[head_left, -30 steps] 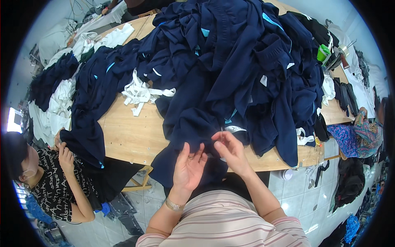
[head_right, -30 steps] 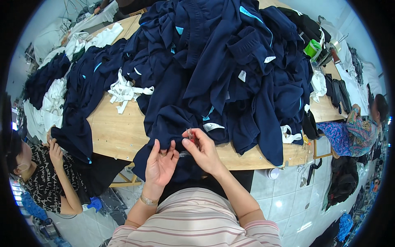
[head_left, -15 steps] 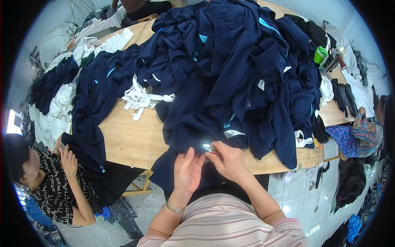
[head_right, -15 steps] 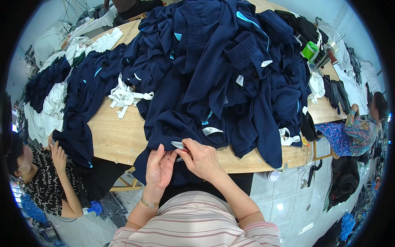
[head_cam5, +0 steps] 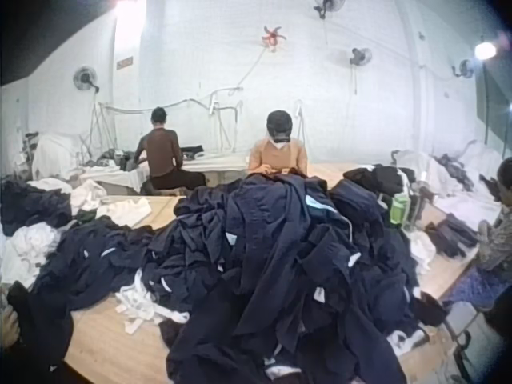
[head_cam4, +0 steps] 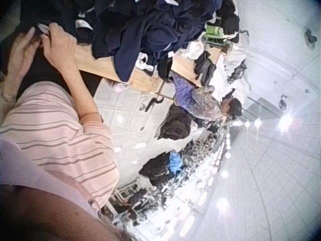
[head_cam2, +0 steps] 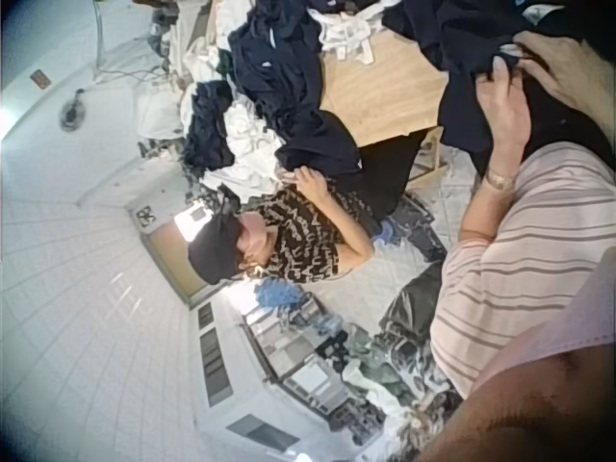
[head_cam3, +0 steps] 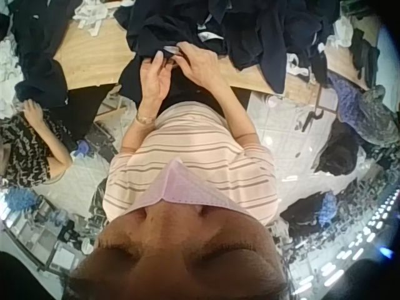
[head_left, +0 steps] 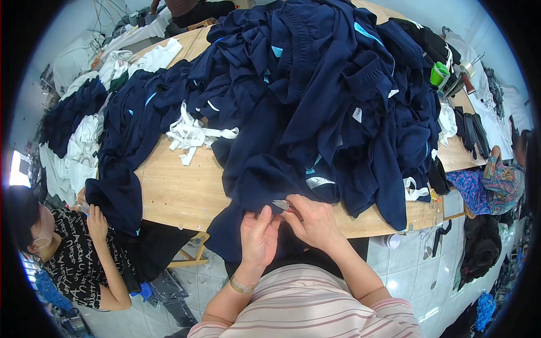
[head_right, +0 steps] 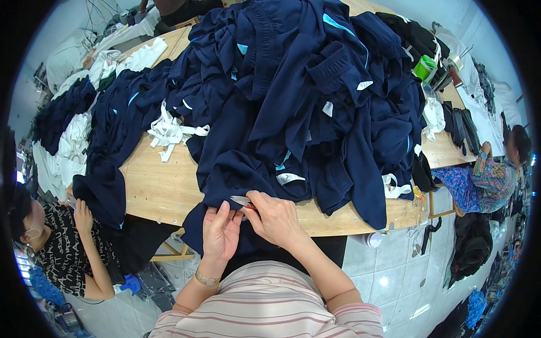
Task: The person trims loose threads from garments using thread snips, turning and handling the clothing pieces by hand on the table.
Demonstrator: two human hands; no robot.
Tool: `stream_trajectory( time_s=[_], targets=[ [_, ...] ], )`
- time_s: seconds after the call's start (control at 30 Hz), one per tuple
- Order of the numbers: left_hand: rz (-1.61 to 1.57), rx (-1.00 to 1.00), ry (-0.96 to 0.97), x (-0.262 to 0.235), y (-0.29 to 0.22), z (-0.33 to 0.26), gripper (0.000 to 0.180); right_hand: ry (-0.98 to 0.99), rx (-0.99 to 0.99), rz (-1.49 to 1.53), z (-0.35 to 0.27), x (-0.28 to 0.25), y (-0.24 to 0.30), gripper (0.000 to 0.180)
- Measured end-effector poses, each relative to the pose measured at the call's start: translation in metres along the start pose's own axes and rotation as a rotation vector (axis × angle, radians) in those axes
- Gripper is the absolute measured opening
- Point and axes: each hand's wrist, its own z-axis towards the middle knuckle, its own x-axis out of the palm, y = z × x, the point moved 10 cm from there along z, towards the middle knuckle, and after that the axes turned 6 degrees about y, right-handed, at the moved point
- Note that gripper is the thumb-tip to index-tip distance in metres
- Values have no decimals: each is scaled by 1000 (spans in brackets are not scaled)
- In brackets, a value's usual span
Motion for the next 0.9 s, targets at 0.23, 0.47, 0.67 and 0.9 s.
stream_trajectory(
  time_s=[0.23, 0.47, 0.67, 0.9],
  targets=[
    [-64, -61, 16, -3, 1, -1, 21, 18, 62, 86, -3, 0, -6, 22],
    [-248, -198, -27, 7, 7, -3, 20, -50, 186, 481, -2, -11, -18, 27],
    [-351, -165, -92, -7, 9, -3, 19, -54, 239, 590, -8, 1, -31, 24],
    [-306, -90, -127, 0, 6, 0, 20, -104, 139, 285, -12, -4, -17, 25]
  ],
)
